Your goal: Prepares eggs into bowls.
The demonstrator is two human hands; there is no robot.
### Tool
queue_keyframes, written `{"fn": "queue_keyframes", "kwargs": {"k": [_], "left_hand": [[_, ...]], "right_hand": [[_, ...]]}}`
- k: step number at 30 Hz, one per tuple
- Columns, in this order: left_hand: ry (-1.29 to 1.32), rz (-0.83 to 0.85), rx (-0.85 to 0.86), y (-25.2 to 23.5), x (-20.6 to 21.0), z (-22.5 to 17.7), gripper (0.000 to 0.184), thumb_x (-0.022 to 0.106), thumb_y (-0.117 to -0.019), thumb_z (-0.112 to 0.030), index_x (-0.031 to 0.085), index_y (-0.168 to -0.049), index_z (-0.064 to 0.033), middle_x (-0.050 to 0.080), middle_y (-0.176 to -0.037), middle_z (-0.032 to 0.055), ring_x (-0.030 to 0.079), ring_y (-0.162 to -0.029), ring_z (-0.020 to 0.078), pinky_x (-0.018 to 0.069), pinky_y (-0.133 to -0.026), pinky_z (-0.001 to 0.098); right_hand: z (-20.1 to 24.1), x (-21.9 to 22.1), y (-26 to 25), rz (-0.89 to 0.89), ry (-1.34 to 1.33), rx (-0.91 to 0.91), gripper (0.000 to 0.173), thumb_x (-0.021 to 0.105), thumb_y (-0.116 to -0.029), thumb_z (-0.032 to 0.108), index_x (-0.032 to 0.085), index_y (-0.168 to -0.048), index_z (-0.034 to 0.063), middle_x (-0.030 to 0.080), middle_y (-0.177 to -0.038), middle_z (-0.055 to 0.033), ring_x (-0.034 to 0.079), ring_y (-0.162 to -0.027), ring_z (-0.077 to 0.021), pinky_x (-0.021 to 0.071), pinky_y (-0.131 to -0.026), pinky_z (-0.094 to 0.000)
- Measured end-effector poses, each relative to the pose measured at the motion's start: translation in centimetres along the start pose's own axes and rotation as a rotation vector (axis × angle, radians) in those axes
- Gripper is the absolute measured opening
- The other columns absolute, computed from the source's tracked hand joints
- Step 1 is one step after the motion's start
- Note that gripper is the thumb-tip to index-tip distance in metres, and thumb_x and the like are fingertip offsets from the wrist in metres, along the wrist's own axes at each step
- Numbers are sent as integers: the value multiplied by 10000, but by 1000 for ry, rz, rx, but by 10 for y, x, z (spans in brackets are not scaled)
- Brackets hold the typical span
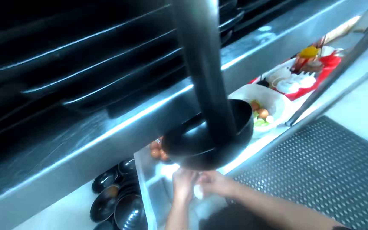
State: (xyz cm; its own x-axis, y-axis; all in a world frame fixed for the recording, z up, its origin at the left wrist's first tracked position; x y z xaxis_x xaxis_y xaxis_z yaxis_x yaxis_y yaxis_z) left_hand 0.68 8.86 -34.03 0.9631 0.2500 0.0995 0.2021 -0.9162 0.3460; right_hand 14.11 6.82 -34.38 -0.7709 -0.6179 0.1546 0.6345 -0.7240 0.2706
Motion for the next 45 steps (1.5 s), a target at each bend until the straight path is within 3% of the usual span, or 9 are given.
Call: {"fn": "queue_keyframes", "kwargs": {"k": [9, 15, 19, 22, 25, 27, 32, 38, 45], "left_hand": [[-144, -2, -25, 4, 7, -6, 223, 550, -1039, -24, 695, -1187, 58, 727, -1024, 173, 711, -851, 206, 611, -790, 346], [-235, 8, -15, 4, 11, -3, 198, 574, -1017, -1, 715, -1140, 63, 739, -955, 157, 725, -795, 190, 630, -740, 337], [-343, -5, 25, 2, 12, -5, 190, 601, -1012, -28, 728, -1129, 51, 745, -944, 141, 724, -787, 176, 630, -729, 329], [-528, -51, 55, -4, 9, -6, 207, 590, -1025, -78, 740, -1130, 19, 747, -993, 133, 736, -825, 177, 639, -772, 359], [-609, -94, 84, -5, 4, -7, 215, 584, -1026, -94, 752, -1119, 1, 746, -973, 126, 727, -798, 177, 632, -750, 370], [-555, -86, 71, -3, -1, -7, 216, 581, -1028, -81, 739, -1139, 16, 742, -1037, 148, 736, -839, 197, 641, -776, 387], [-390, -57, 68, 8, -6, -8, 209, 582, -1029, -54, 733, -1151, 23, 751, -1038, 140, 750, -875, 215, 655, -788, 388], [-238, -19, 70, 18, -1, -13, 190, 572, -1016, 1, 716, -1122, 64, 748, -990, 179, 753, -867, 254, 656, -789, 391], [-135, 33, -4, 26, 9, -11, 203, 554, -1032, -9, 685, -1154, 87, 742, -1033, 198, 751, -885, 268, 651, -795, 398]], "right_hand": [[-4, 0, 1, 24, 45, 0, 724, 717, -918, 133, 371, -1555, 133, 700, -1073, -123, 713, -870, -242, 614, -791, -460], [-6, -3, -1, 43, 340, -10, 817, 737, -911, 173, 317, -1612, 165, 703, -1108, -176, 706, -931, -302, 571, -887, -520], [-5, -3, 0, 38, 477, 63, 920, 728, -902, 202, 196, -1653, 207, 698, -1078, -188, 701, -922, -337, 560, -872, -565], [-13, -9, -3, 0, 338, 129, 970, 730, -903, 226, 130, -1663, 166, 702, -1042, -173, 707, -891, -306, 587, -840, -527], [-19, -17, 0, -10, 36, 173, 855, 688, -953, 195, 198, -1652, 182, 701, -1100, -166, 723, -884, -275, 620, -788, -462], [-22, -25, 5, -63, -206, 160, 761, 656, -952, 150, 290, -1619, 167, 677, -1162, -152, 710, -923, -258, 619, -785, -430], [-24, -45, 13, -100, -522, 17, 590, 550, -975, 50, 415, -1547, 103, 665, -1283, -152, 689, -1078, -299, 601, -880, -466], [-14, -53, 21, -158, -560, -18, 522, 515, -976, 31, 488, -1497, 57, 676, -1286, -167, 705, -1050, -283, 604, -861, -416], [-11, -57, 26, -269, -548, 17, 415, 440, -1001, 12, 569, -1395, 1, 639, -1348, -148, 667, -1157, -262, 576, -964, -434]]}}
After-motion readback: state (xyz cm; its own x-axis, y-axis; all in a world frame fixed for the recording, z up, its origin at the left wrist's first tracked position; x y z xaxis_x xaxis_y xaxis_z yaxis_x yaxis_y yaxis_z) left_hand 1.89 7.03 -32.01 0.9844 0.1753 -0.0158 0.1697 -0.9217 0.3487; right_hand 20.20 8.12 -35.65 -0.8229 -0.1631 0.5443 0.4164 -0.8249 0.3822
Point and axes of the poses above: each hand's wrist, its own y-axis away from the middle knuckle, its own x-axis out of the palm, z = x × y, the point moved 8 cm from there along -y, towards the middle knuckle
